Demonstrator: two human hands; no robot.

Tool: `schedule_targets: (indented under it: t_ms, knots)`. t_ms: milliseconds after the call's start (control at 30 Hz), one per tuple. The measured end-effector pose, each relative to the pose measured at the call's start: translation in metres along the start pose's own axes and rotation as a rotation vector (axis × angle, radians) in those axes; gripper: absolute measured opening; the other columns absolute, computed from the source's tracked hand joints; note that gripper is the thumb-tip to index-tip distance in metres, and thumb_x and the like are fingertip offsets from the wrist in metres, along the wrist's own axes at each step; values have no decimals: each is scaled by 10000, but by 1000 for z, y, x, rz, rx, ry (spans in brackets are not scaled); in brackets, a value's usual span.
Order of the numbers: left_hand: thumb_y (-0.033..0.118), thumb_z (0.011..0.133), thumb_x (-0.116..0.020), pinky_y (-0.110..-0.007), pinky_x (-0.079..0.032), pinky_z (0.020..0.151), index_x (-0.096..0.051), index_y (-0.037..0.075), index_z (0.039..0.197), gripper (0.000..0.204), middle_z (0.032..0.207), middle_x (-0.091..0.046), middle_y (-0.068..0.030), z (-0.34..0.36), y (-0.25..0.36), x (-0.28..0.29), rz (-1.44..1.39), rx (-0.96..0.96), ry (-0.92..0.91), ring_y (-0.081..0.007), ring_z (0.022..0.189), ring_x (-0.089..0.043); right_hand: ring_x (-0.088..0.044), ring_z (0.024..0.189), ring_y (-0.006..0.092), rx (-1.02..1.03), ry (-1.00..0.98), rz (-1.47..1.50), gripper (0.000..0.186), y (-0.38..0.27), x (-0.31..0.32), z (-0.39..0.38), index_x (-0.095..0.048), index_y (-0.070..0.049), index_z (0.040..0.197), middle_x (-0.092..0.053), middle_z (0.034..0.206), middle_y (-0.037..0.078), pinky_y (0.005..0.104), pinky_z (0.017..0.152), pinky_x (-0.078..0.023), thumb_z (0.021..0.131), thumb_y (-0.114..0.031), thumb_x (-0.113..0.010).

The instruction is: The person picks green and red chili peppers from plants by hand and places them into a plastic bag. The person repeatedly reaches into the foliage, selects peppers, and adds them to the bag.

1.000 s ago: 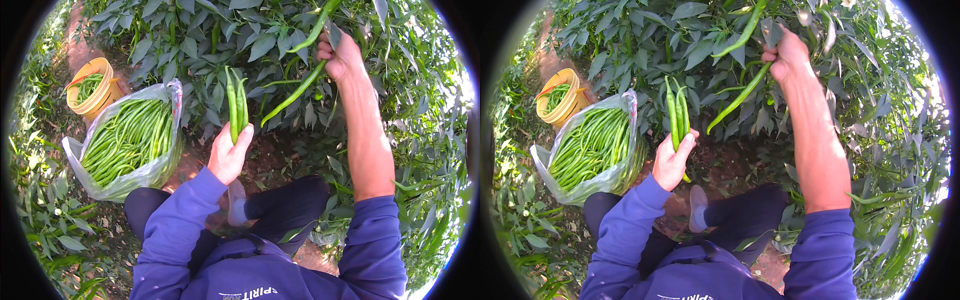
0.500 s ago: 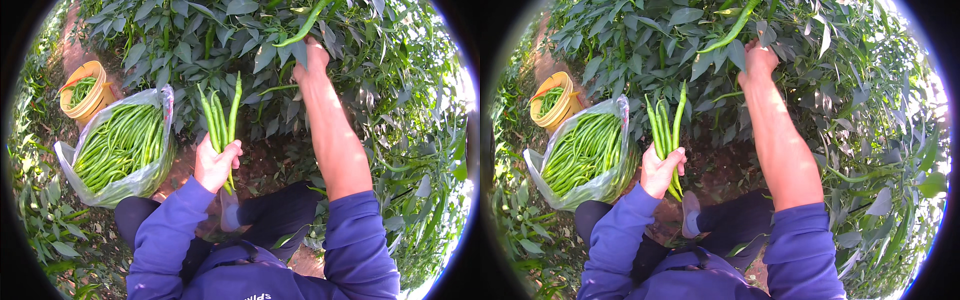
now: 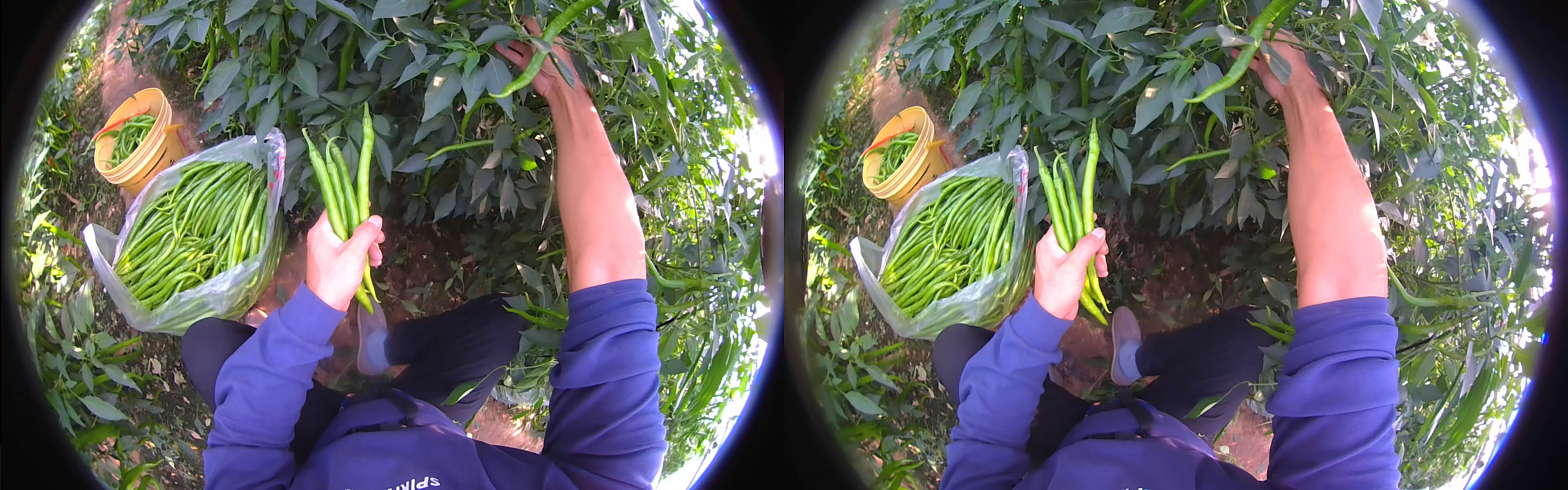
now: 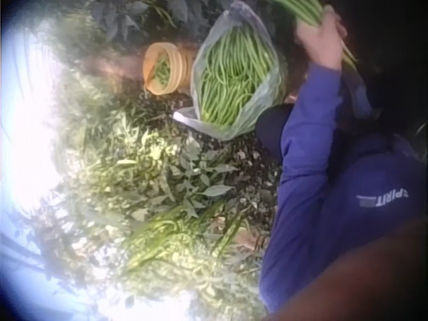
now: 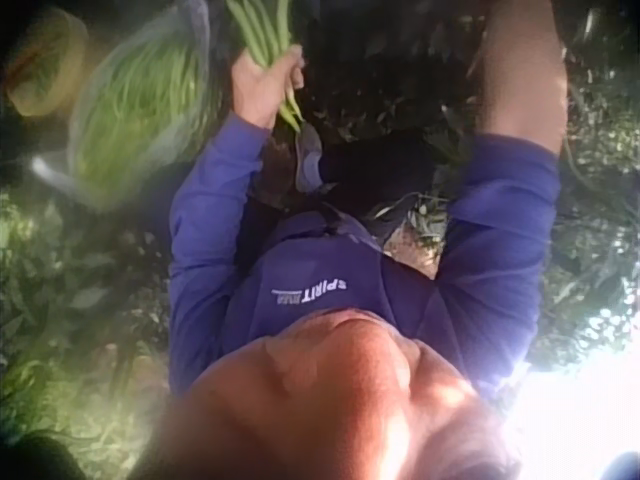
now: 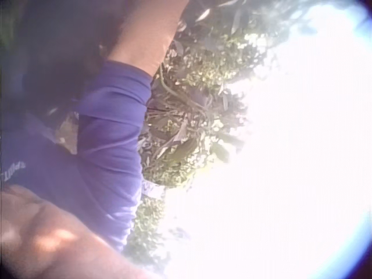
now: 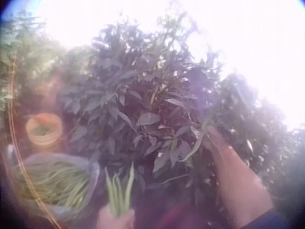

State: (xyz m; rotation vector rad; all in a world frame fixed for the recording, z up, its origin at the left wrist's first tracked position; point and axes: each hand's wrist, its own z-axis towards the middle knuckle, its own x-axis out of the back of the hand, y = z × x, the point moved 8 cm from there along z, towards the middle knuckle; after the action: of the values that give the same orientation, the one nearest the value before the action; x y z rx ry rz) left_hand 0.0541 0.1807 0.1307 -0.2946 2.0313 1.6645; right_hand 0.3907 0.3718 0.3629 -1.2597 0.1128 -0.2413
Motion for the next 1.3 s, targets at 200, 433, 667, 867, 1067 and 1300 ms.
schedule_targets:
  t_ms: [200,433,667,867,1067,1300]
  knots:
    - [83,941,-694,-280,-514,552,-594,4,1116,216,817,-642,-71,-1,-3,-1,12,18,-20,-128,622,-607,-633,1005,281,-41,13,40,270,-4,14,22,-651,-35,1192,-649,1141,129,476,799,-572,1050,-248,-564]
    - [93,933,-704,-278,-523,563,-603,0,1159,265,823,-643,-69,-1,-2,0,28,13,-18,-124,638,-605,-634,1035,291,5,144,48,309,-5,24,28,-644,-29,1221,-661,1179,133,487,824,-569,1060,-277,-553]
    - [86,931,-697,-275,-519,562,-602,-8,1169,273,821,-641,-71,1,-3,-1,11,17,-19,-125,628,-598,-636,1025,293,94,223,-42,330,-32,0,15,-644,-27,1226,-673,1172,133,501,841,-564,1068,-296,-538]
    - [78,922,-703,-273,-517,564,-623,-16,1158,267,813,-647,-63,2,-4,-1,2,15,-2,-121,618,-601,-637,1016,296,174,376,-64,348,-49,-10,-17,-644,-25,1231,-683,1166,132,512,856,-559,1074,-313,-526]
    - [85,912,-737,-265,-539,587,-688,-18,1066,192,829,-675,-31,3,-1,8,-31,-72,102,-104,627,-616,-432,677,153,247,606,300,497,-25,-16,-122,-651,0,1099,-479,719,7,360,752,-429,1103,-412,-374]
    - [135,938,-734,-260,-505,710,-669,-1,1178,283,912,-657,-13,-7,18,1,185,-283,49,-86,780,-591,-356,642,106,684,539,77,592,-67,-70,-262,-630,63,1069,-372,671,-24,327,709,-450,1122,-454,-347]
